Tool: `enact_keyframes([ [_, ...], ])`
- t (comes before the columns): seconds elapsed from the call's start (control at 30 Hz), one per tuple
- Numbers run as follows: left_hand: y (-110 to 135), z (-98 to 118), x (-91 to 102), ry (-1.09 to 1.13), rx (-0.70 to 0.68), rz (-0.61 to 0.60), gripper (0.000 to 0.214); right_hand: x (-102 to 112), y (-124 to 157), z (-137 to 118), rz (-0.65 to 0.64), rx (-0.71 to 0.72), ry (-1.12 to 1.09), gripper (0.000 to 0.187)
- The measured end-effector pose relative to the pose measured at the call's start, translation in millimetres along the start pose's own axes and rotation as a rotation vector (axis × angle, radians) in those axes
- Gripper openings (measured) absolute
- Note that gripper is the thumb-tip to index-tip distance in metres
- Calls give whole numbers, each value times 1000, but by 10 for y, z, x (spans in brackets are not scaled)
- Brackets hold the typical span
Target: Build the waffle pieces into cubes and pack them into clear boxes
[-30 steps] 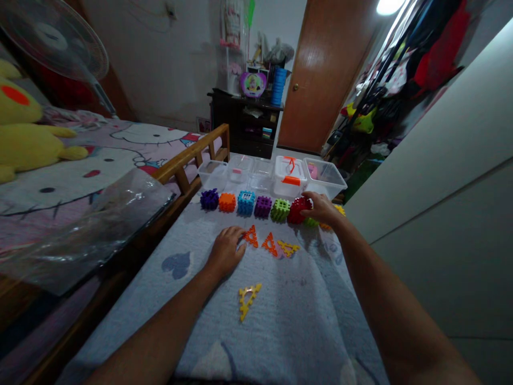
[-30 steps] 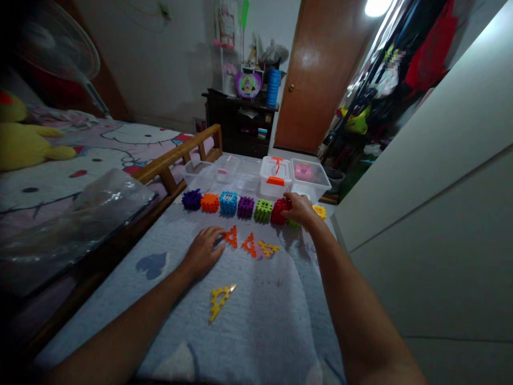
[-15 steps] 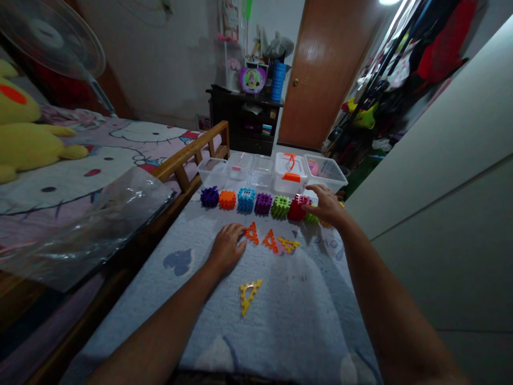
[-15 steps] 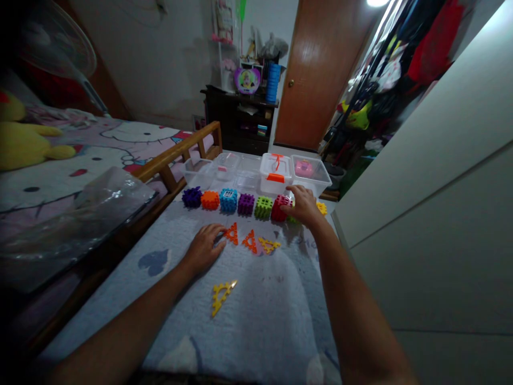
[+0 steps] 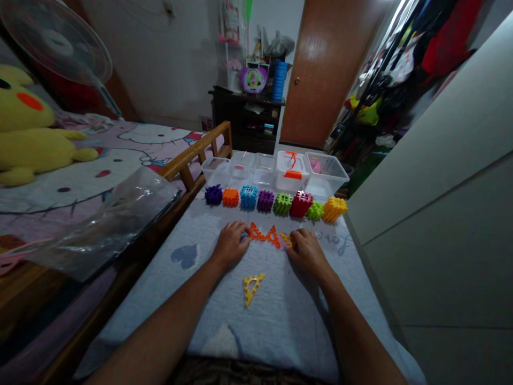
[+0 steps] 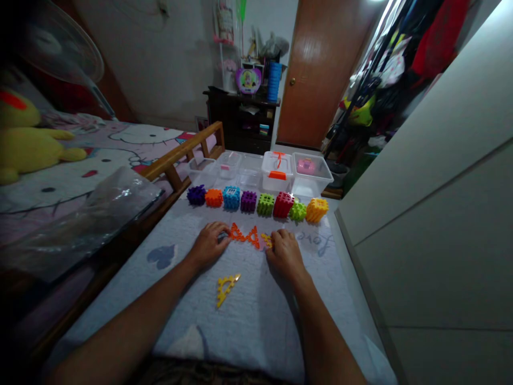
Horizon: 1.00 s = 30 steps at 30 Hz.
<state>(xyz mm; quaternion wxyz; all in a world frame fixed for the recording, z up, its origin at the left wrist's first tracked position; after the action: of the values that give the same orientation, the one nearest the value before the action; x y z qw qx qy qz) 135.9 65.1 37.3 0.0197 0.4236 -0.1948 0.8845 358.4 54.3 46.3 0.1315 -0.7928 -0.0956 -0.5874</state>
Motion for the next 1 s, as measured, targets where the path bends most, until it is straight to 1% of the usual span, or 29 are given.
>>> enact_keyframes([
  [0.07, -2, 18, 6, 10, -4, -7, 4, -38, -28, 40, 20, -20, 3, 22],
  [0.17, -4, 40, 13, 36, -14, -14, 5, -68, -44, 98, 34, -33, -32, 23],
  [0.37, -13, 42, 11, 64, -19, -4, 9, -52, 27, 136, 131, 2, -114, 30],
  [0.47, -20, 119, 91, 41, -28, 26, 11, -46, 46, 134, 187, 15, -137, 35],
  [0.5, -17, 173, 122, 31, -40, 14, 10, -50, 47, 132, 198, 17, -139, 37],
  [0.53, -8, 239, 149, 22, -52, -17, 7, -55, 46, 130, 205, 19, -139, 40],
  [0.6, 38, 389, 173, 15, -77, -141, 5, -67, 44, 130, 208, 23, -138, 41],
  [0.7, 207, 593, 157, 24, -96, -383, 13, -84, 46, 132, 195, 38, -145, 40],
  [0.77, 352, 685, 145, 29, -99, -496, 20, -91, 49, 138, 186, 47, -150, 42],
  [0.87, 537, 724, 120, -15, -71, -580, 31, -93, 50, 160, 187, 40, -144, 41],
  [0.93, 630, 709, 86, -71, -48, -628, 36, -97, 45, 173, 182, 33, -144, 36],
  [1.0, 683, 683, 55, -112, -23, -662, 36, -104, 38, 180, 170, 35, -153, 31],
])
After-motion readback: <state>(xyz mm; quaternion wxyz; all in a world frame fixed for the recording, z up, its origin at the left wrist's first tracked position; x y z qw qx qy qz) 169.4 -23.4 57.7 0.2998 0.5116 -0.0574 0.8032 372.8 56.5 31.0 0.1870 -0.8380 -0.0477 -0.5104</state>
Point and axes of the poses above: each hand's wrist, its own y-axis away from the middle knuckle, its own x-axis out of the back of the hand, z = x × y, the point moved 8 cm from there along -y, towards the middle knuckle, and after that the axes turned 1 degree about y, right-handed, at the moved point
